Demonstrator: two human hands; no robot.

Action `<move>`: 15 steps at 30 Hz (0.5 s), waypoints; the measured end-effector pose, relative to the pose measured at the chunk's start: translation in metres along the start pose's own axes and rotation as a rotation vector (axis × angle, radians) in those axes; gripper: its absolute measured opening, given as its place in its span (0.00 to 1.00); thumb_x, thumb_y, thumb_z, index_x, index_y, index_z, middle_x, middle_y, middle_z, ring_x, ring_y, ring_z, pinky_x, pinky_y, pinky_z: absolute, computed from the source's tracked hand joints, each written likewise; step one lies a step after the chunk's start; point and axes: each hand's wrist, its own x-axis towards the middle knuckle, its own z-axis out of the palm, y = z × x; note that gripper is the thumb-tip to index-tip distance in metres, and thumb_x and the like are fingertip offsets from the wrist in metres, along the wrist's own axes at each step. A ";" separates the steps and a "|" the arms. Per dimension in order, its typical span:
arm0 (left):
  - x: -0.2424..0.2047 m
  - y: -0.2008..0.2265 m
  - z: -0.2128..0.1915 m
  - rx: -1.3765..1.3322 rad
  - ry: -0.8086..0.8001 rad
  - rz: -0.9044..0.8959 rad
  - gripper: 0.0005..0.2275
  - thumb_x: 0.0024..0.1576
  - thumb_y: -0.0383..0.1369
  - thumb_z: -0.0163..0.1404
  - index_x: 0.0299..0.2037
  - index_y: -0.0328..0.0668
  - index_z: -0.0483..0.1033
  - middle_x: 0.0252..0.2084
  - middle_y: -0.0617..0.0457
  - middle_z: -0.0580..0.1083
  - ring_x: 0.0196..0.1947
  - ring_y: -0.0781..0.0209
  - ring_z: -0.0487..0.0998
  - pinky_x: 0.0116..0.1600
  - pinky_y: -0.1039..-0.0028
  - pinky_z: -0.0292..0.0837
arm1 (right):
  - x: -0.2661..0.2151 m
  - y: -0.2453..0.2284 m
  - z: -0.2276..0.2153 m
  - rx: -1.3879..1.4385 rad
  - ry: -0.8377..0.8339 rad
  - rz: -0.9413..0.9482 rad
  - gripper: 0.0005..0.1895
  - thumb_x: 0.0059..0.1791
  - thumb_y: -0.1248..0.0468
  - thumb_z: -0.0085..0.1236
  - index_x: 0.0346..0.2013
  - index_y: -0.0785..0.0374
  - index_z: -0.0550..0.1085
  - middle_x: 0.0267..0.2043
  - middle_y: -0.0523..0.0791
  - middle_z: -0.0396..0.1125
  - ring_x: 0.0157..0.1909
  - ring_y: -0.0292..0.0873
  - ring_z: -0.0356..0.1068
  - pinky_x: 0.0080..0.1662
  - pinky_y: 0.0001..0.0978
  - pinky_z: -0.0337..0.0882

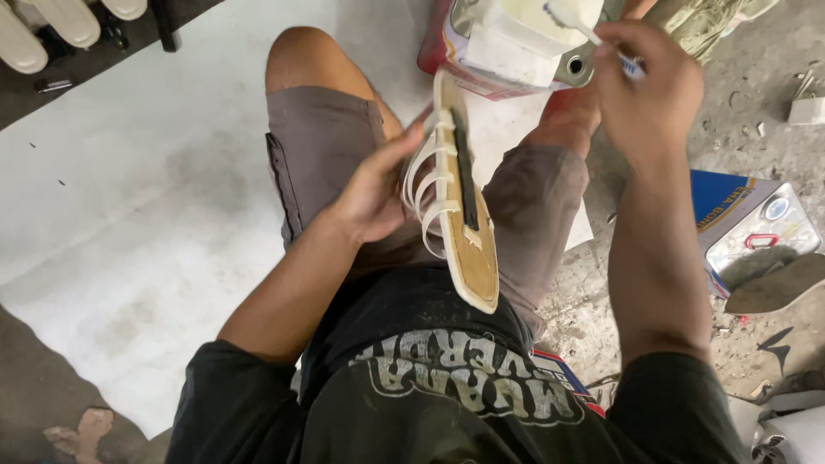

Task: The person sits on the floor and applies a white liquid to the sole of a white strappy sandal using a toothbrush. They repeatedly dip the brush into a container and spread the liquid along the sole, then place the sandal aside and pick up another to repeat the process.

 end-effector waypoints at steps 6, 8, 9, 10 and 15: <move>-0.004 -0.040 -0.026 -0.115 0.063 -0.186 0.27 0.63 0.49 0.47 0.66 0.37 0.65 0.53 0.45 0.76 0.54 0.53 0.79 0.59 0.57 0.81 | 0.040 0.074 0.053 -0.651 -0.087 -0.132 0.10 0.42 0.67 0.57 0.35 0.53 0.81 0.33 0.44 0.74 0.37 0.51 0.74 0.40 0.45 0.70; -0.003 -0.043 -0.025 -0.106 0.073 -0.154 0.29 0.62 0.48 0.49 0.69 0.40 0.62 0.55 0.46 0.75 0.53 0.55 0.79 0.54 0.55 0.80 | 0.044 0.078 0.052 -0.720 -0.150 -0.140 0.10 0.42 0.66 0.57 0.35 0.50 0.81 0.33 0.42 0.74 0.37 0.50 0.73 0.39 0.44 0.70; -0.003 -0.043 -0.024 -0.104 0.079 -0.141 0.30 0.61 0.48 0.49 0.71 0.41 0.61 0.55 0.46 0.75 0.52 0.56 0.79 0.52 0.54 0.80 | 0.042 0.076 0.047 -0.769 -0.218 -0.138 0.10 0.42 0.65 0.57 0.35 0.49 0.82 0.33 0.42 0.73 0.34 0.49 0.72 0.37 0.44 0.68; -0.003 -0.039 -0.023 -0.061 0.101 -0.084 0.31 0.61 0.46 0.50 0.73 0.47 0.57 0.59 0.46 0.73 0.53 0.56 0.77 0.49 0.56 0.77 | 0.044 0.073 0.042 -0.820 -0.285 -0.133 0.10 0.43 0.65 0.57 0.34 0.47 0.82 0.32 0.42 0.73 0.31 0.48 0.71 0.34 0.44 0.67; -0.004 -0.016 -0.015 0.120 0.134 0.194 0.39 0.62 0.40 0.55 0.80 0.54 0.43 0.75 0.42 0.61 0.73 0.49 0.65 0.74 0.55 0.65 | 0.008 0.029 -0.017 -0.720 -0.253 -0.077 0.07 0.47 0.63 0.60 0.38 0.50 0.82 0.32 0.42 0.74 0.31 0.45 0.72 0.33 0.40 0.66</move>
